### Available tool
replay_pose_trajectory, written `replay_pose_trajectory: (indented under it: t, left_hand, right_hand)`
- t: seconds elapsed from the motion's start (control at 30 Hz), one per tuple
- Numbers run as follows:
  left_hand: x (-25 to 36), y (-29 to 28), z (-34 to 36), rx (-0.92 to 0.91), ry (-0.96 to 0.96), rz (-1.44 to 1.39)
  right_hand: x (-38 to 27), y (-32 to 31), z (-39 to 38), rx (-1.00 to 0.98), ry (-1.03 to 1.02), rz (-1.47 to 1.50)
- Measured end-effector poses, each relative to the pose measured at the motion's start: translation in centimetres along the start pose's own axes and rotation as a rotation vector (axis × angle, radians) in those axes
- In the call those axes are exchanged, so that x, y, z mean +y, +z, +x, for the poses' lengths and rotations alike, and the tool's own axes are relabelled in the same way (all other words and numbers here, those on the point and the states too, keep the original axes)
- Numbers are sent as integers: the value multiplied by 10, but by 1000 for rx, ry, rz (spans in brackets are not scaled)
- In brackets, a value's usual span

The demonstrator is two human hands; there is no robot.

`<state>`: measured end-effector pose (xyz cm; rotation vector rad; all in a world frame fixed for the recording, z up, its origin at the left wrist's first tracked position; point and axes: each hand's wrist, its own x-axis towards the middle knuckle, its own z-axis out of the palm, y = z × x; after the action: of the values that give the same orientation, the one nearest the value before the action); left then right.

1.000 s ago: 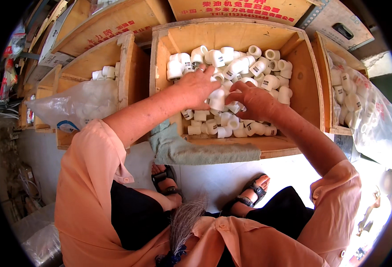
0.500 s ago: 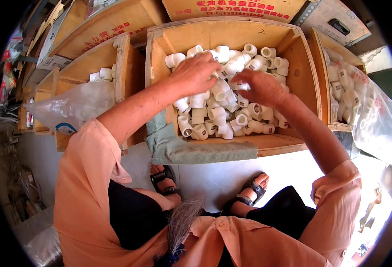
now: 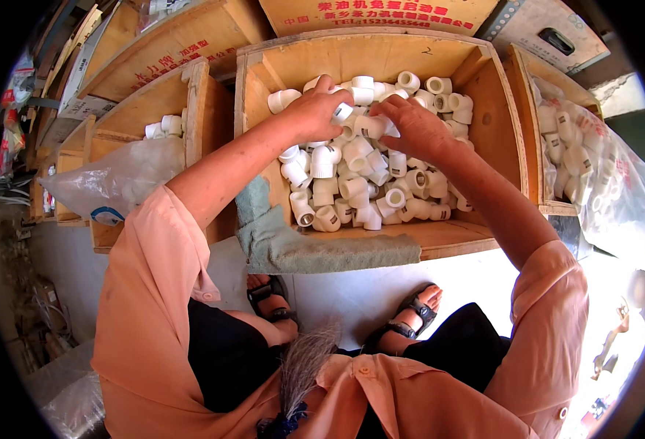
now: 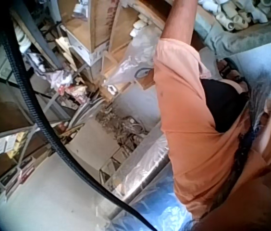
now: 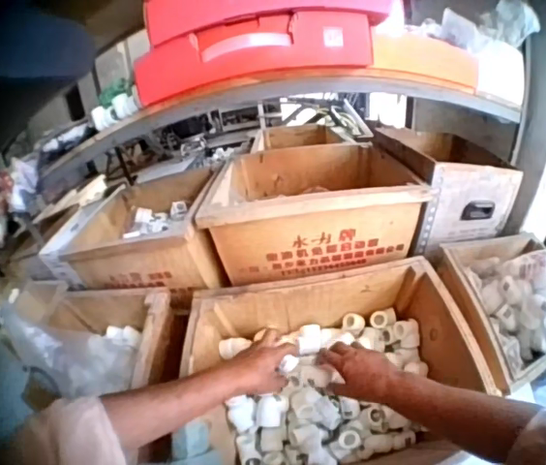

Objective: The person sorts white plastic pipe fittings from a wooden crate by hand. They repeatedly pick up individual fittings, inspect them, and place them back into the crate, occasionally shifting the pile to access different items.

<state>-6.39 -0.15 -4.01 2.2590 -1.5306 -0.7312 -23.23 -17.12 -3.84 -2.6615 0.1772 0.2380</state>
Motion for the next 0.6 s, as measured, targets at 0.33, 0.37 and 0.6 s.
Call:
replay_pose_trajectory:
  t: [0.33,0.37,0.6]
  left_hand:
    - [34,29,-40,-231,154,307]
    - [34,33,-42,-205,220,356]
    - [48,46,-59,-360,282,174]
  right_hand:
    - [-3,19,-31,-110,-95,-117]
    - [-1,21,-36,-128,-99,-133]
    - [-14,14,-63,-274,-301,-461]
